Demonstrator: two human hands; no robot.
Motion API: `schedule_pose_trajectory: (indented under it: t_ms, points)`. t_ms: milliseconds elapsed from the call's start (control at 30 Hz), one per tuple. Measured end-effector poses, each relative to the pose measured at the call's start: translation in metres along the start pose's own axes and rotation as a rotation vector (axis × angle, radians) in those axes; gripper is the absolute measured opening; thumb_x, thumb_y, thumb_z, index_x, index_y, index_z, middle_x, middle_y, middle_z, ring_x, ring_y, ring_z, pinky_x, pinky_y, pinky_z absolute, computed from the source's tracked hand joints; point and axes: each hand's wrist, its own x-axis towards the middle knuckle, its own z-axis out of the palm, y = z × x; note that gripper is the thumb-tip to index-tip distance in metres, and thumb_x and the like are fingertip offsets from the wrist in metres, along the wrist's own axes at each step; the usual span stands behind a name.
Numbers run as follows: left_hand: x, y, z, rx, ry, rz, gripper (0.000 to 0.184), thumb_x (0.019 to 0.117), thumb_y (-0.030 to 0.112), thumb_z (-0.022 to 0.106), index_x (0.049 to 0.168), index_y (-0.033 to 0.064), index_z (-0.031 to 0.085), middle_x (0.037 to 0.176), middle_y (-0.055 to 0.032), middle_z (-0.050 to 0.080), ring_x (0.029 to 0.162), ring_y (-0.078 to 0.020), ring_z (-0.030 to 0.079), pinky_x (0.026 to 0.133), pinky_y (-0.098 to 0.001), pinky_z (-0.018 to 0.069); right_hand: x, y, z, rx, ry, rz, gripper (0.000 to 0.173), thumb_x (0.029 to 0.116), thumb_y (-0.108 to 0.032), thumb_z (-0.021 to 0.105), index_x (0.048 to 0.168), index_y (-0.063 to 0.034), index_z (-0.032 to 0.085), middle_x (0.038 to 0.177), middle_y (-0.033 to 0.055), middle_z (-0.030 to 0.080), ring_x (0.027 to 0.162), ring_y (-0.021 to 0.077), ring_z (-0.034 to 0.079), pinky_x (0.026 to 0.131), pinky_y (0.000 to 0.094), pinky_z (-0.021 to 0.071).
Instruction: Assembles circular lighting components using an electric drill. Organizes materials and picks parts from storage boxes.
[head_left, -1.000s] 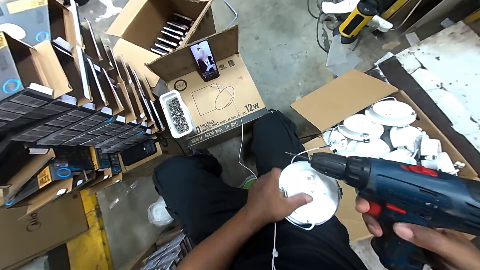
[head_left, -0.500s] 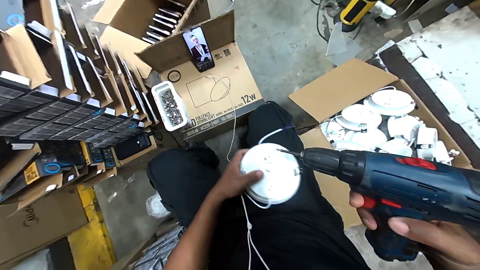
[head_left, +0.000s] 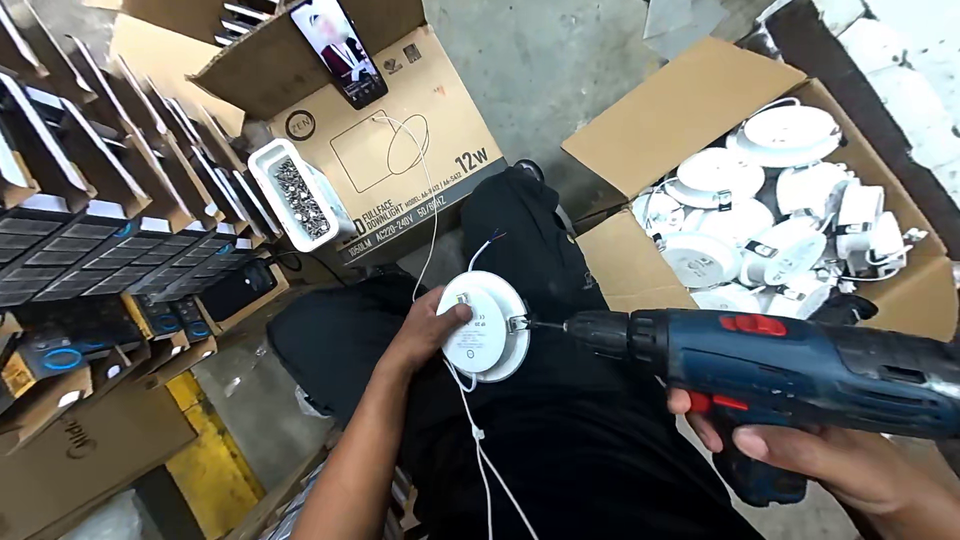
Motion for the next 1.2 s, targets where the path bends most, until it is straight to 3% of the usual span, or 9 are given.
schedule_pose_trajectory:
  t_ms: [167, 333, 467, 567, 667, 800, 967, 1067, 1200]
  points:
    - [0.004, 0.003, 0.0, -0.013, -0.032, 0.017, 0.074, 0.078, 0.055, 0.083, 0.122, 0.002, 0.057, 0.095, -0.0028, 0.074, 0.082, -0.0117, 0.073, 0.077, -0.0298, 0.0632, -0.005, -0.002, -0.009, 0.016, 0.019, -0.011, 0.036, 0.0936, -0.034, 0.073, 0.126, -0.0191, 0.069, 0.106, 0.001, 0.073, 0.082, 0.0075, 0.068, 0.074, 0.0218, 0.0576]
    - [0.007, 0.001, 0.002, -0.015, -0.064, 0.004, 0.072, 0.0787, 0.064, 0.078, 0.116, 0.0046, 0.061, 0.094, -0.0021, 0.074, 0.083, -0.0115, 0.073, 0.078, -0.0296, 0.0627, -0.008, 0.001, -0.016, 0.024, 0.047, -0.024, 0.036, 0.0933, -0.036, 0.073, 0.125, -0.0187, 0.069, 0.104, 0.0016, 0.073, 0.081, 0.0083, 0.068, 0.073, 0.0222, 0.0576]
    - [0.007, -0.001, 0.005, -0.045, -0.08, 0.08, 0.055, 0.0905, 0.048, 0.074, 0.118, 0.0019, 0.061, 0.096, -0.0053, 0.075, 0.085, -0.0141, 0.073, 0.08, -0.0332, 0.0628, -0.011, 0.003, -0.022, 0.029, 0.056, -0.029, 0.036, 0.0936, -0.036, 0.073, 0.125, -0.0183, 0.069, 0.104, 0.0018, 0.073, 0.081, 0.008, 0.068, 0.073, 0.022, 0.0577]
    - [0.01, 0.003, 0.008, -0.055, -0.069, 0.137, 0.048, 0.0891, 0.039, 0.074, 0.116, 0.0014, 0.061, 0.095, -0.0052, 0.074, 0.083, -0.0136, 0.073, 0.077, -0.0326, 0.0623, -0.009, 0.004, -0.025, 0.026, 0.062, -0.036, 0.035, 0.0941, -0.037, 0.071, 0.124, -0.0187, 0.07, 0.102, 0.0006, 0.073, 0.079, 0.0073, 0.067, 0.072, 0.0216, 0.0573]
    - [0.015, 0.008, 0.023, -0.007, 0.027, 0.118, 0.053, 0.0861, 0.05, 0.076, 0.108, 0.0048, 0.06, 0.085, -0.001, 0.072, 0.074, -0.0103, 0.071, 0.07, -0.0292, 0.0617, -0.008, 0.004, -0.027, 0.049, 0.058, -0.05, 0.035, 0.0945, -0.035, 0.072, 0.125, -0.0176, 0.069, 0.104, 0.0019, 0.073, 0.08, 0.0083, 0.068, 0.072, 0.0221, 0.0577]
    - [0.016, 0.006, 0.036, -0.004, 0.08, 0.098, 0.077, 0.0705, 0.072, 0.079, 0.104, 0.0059, 0.059, 0.081, 0.0006, 0.071, 0.069, -0.0089, 0.07, 0.066, -0.0281, 0.0616, -0.011, 0.0, -0.027, 0.059, 0.062, -0.05, 0.037, 0.0941, -0.036, 0.072, 0.127, -0.0183, 0.068, 0.107, 0.0024, 0.073, 0.081, 0.0089, 0.068, 0.072, 0.0223, 0.0579]
    - [0.013, -0.016, 0.012, -0.327, -0.12, 0.463, 0.062, 0.0816, 0.069, 0.071, 0.114, 0.0164, 0.065, 0.1, 0.0009, 0.073, 0.091, -0.0089, 0.07, 0.083, -0.0293, 0.0592, -0.018, -0.016, -0.011, 0.029, 0.012, 0.032, 0.039, 0.0939, -0.035, 0.072, 0.131, -0.0248, 0.067, 0.112, -0.0041, 0.073, 0.088, 0.0042, 0.067, 0.077, 0.0205, 0.0568]
    - [0.005, -0.018, 0.002, -0.356, -0.128, 0.498, 0.064, 0.0765, 0.071, 0.074, 0.11, 0.017, 0.064, 0.1, -0.0038, 0.072, 0.091, -0.0148, 0.07, 0.08, -0.033, 0.0586, -0.015, -0.028, 0.008, 0.009, -0.006, 0.069, 0.031, 0.0955, -0.032, 0.071, 0.125, -0.0263, 0.068, 0.109, -0.0095, 0.073, 0.093, 0.0008, 0.067, 0.083, 0.02, 0.0563]
    - [-0.009, -0.016, -0.001, -0.286, -0.077, 0.539, 0.065, 0.0726, 0.071, 0.077, 0.107, 0.0179, 0.063, 0.1, -0.0022, 0.071, 0.09, -0.0138, 0.069, 0.078, -0.0314, 0.0582, -0.013, -0.034, 0.025, -0.039, -0.011, 0.073, 0.022, 0.0983, -0.028, 0.067, 0.12, -0.0219, 0.069, 0.107, -0.0135, 0.072, 0.098, -0.0034, 0.066, 0.088, 0.0193, 0.055]
